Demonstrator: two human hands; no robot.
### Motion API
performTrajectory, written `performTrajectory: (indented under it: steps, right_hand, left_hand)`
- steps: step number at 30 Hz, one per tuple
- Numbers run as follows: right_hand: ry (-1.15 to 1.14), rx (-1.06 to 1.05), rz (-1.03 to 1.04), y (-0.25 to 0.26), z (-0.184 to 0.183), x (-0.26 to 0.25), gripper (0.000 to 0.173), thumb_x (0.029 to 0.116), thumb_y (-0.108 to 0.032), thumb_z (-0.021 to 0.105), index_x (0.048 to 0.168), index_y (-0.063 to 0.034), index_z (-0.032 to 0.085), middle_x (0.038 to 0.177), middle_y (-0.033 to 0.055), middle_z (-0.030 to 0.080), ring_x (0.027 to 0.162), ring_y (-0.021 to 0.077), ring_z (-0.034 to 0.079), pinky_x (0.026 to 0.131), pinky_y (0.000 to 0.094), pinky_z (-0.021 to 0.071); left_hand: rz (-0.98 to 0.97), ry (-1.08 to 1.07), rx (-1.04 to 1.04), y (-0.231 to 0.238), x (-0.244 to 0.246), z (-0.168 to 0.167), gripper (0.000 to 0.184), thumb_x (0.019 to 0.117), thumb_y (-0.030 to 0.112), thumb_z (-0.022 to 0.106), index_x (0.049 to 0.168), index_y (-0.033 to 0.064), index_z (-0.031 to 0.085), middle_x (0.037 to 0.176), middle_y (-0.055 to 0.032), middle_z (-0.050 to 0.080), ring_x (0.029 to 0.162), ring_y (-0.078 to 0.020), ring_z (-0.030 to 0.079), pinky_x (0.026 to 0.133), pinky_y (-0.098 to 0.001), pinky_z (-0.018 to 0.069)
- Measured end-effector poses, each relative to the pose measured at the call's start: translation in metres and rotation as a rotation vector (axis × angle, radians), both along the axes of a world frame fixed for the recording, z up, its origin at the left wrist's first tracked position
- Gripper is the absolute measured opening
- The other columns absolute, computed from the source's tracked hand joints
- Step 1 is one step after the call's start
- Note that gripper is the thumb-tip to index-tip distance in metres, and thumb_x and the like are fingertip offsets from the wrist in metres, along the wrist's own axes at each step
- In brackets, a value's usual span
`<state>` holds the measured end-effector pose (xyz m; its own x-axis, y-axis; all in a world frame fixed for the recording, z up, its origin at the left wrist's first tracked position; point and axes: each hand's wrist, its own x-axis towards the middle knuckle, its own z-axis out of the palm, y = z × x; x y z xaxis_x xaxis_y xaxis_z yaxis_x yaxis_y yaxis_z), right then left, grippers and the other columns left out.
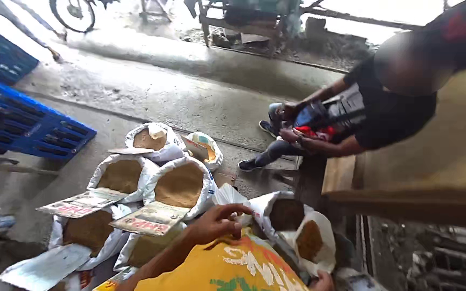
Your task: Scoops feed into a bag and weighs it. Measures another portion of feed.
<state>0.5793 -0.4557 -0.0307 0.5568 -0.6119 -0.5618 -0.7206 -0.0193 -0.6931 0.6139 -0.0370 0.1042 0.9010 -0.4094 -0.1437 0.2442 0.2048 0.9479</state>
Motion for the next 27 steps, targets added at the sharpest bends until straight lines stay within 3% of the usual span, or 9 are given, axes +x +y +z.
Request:
performTrajectory:
  steps: [3,6,8,11,14,16,20,23,27]
  right_hand:
    - [-0.049,0.093,0.161,0.075,0.003,0.101,0.020,0.0979,-0.007,0.047,0.112,0.0061,0.053,0.091,0.0120,0.053,0.076,0.0146,0.051,0.067,0.0333,0.0479]
    - [-0.200,0.215,0.378,0.131,-0.017,0.206,0.012,0.0969,-0.009,0.048,0.100,-0.0014,0.057,0.082,0.0034,0.055,0.070,0.0092,0.055,0.063,0.0308,0.0516]
    - [-0.296,0.284,0.536,0.169,-0.038,0.288,0.011,0.0948,-0.010,0.050,0.095,-0.0062,0.060,0.079,-0.0014,0.060,0.070,0.0058,0.059,0.064,0.0277,0.0537]
    - [-0.304,0.364,0.776,0.246,-0.044,0.415,0.020,0.0930,-0.011,0.050,0.104,-0.0037,0.065,0.089,0.0012,0.066,0.080,0.0079,0.064,0.075,0.0310,0.0572]
    - [-0.238,0.384,0.937,0.341,-0.046,0.536,0.013,0.0918,-0.010,0.051,0.094,-0.0063,0.064,0.080,-0.0007,0.065,0.072,0.0067,0.063,0.067,0.0286,0.0560]
    - [-0.207,0.445,1.041,0.403,-0.059,0.613,0.016,0.0898,-0.009,0.053,0.098,-0.0034,0.066,0.086,0.0031,0.068,0.078,0.0099,0.066,0.072,0.0314,0.0578]
    - [-0.148,0.425,1.234,0.533,-0.067,0.748,0.015,0.0900,-0.008,0.054,0.097,-0.0017,0.065,0.083,0.0041,0.067,0.076,0.0109,0.065,0.072,0.0334,0.0576]
    - [-0.072,0.371,1.409,0.641,-0.038,0.823,0.015,0.0986,-0.006,0.049,0.099,-0.0005,0.063,0.078,-0.0002,0.065,0.072,0.0054,0.063,0.071,0.0269,0.0559]
    - [-0.059,0.429,1.647,0.805,-0.006,0.904,0.015,0.0977,-0.009,0.047,0.102,-0.0063,0.062,0.082,-0.0051,0.065,0.075,0.0012,0.064,0.070,0.0236,0.0556]
  left_hand:
    - [0.227,-0.048,0.049,0.067,0.045,0.031,0.048,0.1036,0.038,0.058,0.142,0.0102,0.059,0.113,-0.0146,0.071,0.083,-0.0229,0.072,0.079,-0.0420,0.0625]
    - [0.542,0.042,0.203,0.125,0.087,0.054,0.042,0.1057,0.035,0.053,0.141,0.0137,0.060,0.099,-0.0115,0.074,0.070,-0.0227,0.071,0.064,-0.0391,0.0620]
    - [0.643,0.144,0.370,0.165,0.117,0.061,0.040,0.1072,0.035,0.052,0.144,0.0193,0.057,0.087,-0.0074,0.074,0.067,-0.0213,0.071,0.061,-0.0381,0.0619]
    - [0.745,0.267,0.540,0.220,0.168,0.057,0.046,0.1048,0.041,0.055,0.148,0.0266,0.051,0.084,-0.0021,0.074,0.068,-0.0175,0.071,0.064,-0.0375,0.0626]
    - [0.847,0.383,0.724,0.281,0.224,0.037,0.058,0.1014,0.053,0.056,0.154,0.0314,0.042,0.089,-0.0037,0.074,0.068,-0.0193,0.072,0.065,-0.0433,0.0634]
    - [0.930,0.480,0.779,0.325,0.258,0.018,0.061,0.1004,0.055,0.056,0.155,0.0323,0.040,0.093,-0.0078,0.074,0.069,-0.0229,0.072,0.065,-0.0480,0.0634]
    - [1.132,0.738,0.780,0.415,0.313,-0.010,0.059,0.1013,0.052,0.056,0.151,0.0226,0.046,0.100,-0.0164,0.073,0.070,-0.0297,0.072,0.066,-0.0533,0.0624]
    - [1.268,0.927,0.842,0.474,0.329,-0.009,0.055,0.1023,0.047,0.056,0.146,0.0148,0.052,0.100,-0.0203,0.073,0.075,-0.0344,0.072,0.073,-0.0581,0.0604]
    - [1.537,1.003,0.838,0.542,0.336,-0.004,0.052,0.1020,0.046,0.055,0.142,0.0125,0.056,0.105,-0.0176,0.072,0.086,-0.0336,0.072,0.082,-0.0593,0.0577]
